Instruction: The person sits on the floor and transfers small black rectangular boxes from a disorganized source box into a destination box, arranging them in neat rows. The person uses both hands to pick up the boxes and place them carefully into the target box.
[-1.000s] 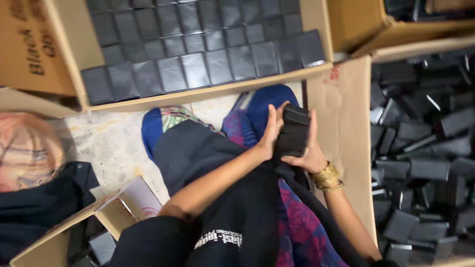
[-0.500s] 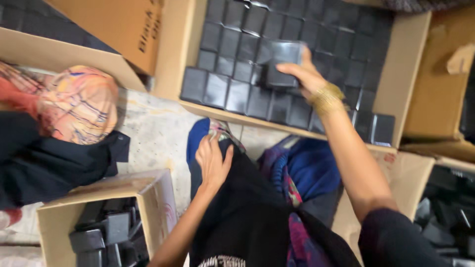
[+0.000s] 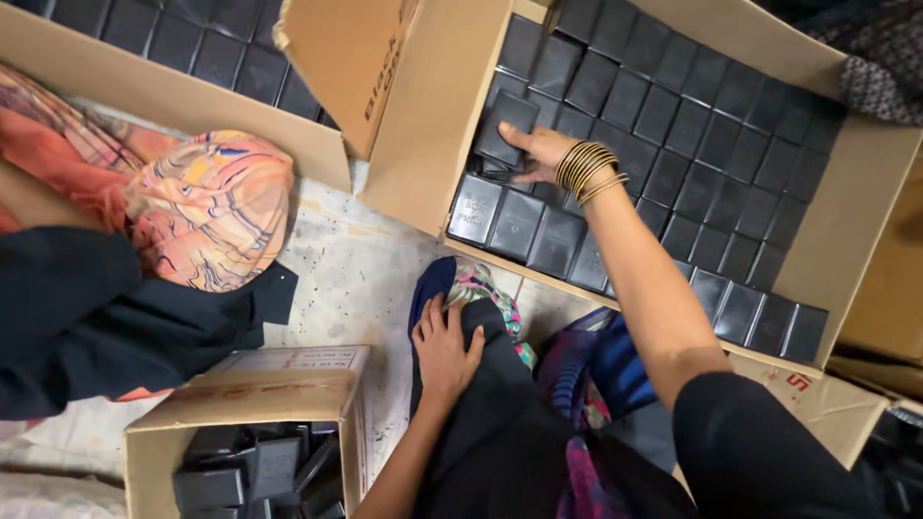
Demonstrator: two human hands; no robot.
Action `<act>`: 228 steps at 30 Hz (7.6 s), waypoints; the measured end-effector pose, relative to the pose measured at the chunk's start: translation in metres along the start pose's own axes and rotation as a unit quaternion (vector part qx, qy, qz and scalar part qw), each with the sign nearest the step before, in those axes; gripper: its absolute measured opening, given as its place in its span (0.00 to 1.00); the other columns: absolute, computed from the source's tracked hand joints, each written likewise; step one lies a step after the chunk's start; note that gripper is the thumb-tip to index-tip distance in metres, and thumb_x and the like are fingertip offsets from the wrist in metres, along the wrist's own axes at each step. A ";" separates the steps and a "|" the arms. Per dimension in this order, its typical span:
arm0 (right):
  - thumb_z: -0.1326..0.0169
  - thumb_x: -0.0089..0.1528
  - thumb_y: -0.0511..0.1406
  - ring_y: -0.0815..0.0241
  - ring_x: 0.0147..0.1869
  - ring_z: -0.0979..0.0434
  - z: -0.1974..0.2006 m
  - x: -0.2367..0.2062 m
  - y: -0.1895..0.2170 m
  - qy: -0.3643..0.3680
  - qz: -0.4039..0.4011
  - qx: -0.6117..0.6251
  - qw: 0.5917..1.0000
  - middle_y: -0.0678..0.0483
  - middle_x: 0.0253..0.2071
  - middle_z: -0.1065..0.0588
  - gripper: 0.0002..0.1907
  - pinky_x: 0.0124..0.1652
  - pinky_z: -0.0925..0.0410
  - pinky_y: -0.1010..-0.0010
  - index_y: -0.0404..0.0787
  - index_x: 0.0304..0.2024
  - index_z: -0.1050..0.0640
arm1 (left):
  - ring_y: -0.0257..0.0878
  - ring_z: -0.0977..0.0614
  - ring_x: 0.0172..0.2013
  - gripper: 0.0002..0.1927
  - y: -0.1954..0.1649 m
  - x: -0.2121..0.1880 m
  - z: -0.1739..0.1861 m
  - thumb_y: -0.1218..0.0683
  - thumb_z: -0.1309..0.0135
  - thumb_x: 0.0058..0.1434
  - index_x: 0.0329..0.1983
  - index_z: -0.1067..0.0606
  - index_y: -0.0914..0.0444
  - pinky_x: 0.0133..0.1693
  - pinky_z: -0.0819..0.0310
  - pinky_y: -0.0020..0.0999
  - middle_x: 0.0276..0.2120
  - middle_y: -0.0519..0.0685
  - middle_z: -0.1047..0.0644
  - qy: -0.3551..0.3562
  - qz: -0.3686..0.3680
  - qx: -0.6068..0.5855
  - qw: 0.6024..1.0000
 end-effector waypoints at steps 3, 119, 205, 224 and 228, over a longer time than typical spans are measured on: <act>0.41 0.54 0.57 0.50 0.72 0.35 0.007 -0.008 0.010 -0.056 0.065 -0.026 0.996 0.49 0.70 0.39 0.55 0.60 0.31 0.42 0.41 0.71 0.52 | 0.57 0.36 0.66 0.31 0.003 0.003 0.003 0.43 0.44 0.58 0.62 0.31 0.60 0.61 0.43 0.56 0.64 0.59 0.34 0.004 -0.001 -0.008 1.000; 0.41 0.74 0.36 0.39 0.74 0.31 0.304 -0.738 -0.595 -0.799 0.184 -0.104 0.563 0.35 0.70 0.33 0.32 0.72 0.38 0.57 0.27 0.71 0.41 | 0.43 0.23 0.57 0.29 -0.365 -0.269 -0.285 0.39 0.55 0.68 0.67 0.33 0.59 0.58 0.30 0.43 0.58 0.49 0.24 0.565 0.236 -0.467 0.638; 0.46 0.69 0.48 0.59 0.53 0.30 -0.071 -0.206 -0.025 -0.008 0.290 -0.157 0.944 0.47 0.50 0.32 0.41 0.52 0.32 0.65 0.34 0.74 0.46 | 0.47 0.25 0.63 0.40 -0.074 0.059 0.045 0.31 0.70 0.72 0.77 0.43 0.59 0.64 0.30 0.44 0.65 0.53 0.28 0.120 0.092 -0.870 0.470; 0.50 0.60 0.49 0.52 0.52 0.20 0.103 -0.093 -0.025 -0.157 0.200 0.226 0.940 0.49 0.51 0.24 0.31 0.47 0.24 0.49 0.38 0.59 0.31 | 0.47 0.20 0.49 0.27 -0.041 0.066 0.051 0.42 0.54 0.72 0.67 0.34 0.62 0.52 0.22 0.46 0.55 0.59 0.24 0.015 0.117 -0.845 0.522; 0.51 0.61 0.48 0.52 0.54 0.19 0.077 -0.055 -0.028 -0.069 0.152 0.231 0.959 0.51 0.52 0.23 0.26 0.50 0.24 0.50 0.42 0.57 0.29 | 0.42 0.20 0.43 0.25 -0.030 0.062 0.059 0.48 0.48 0.69 0.66 0.32 0.62 0.46 0.20 0.41 0.51 0.57 0.23 0.003 0.134 -0.808 0.574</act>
Point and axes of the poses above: each hand's wrist, its own x-axis towards the middle knuckle, its own z-axis out of the back of the hand, y = z × x, the point moved 9 cm from there along x, towards the middle knuckle
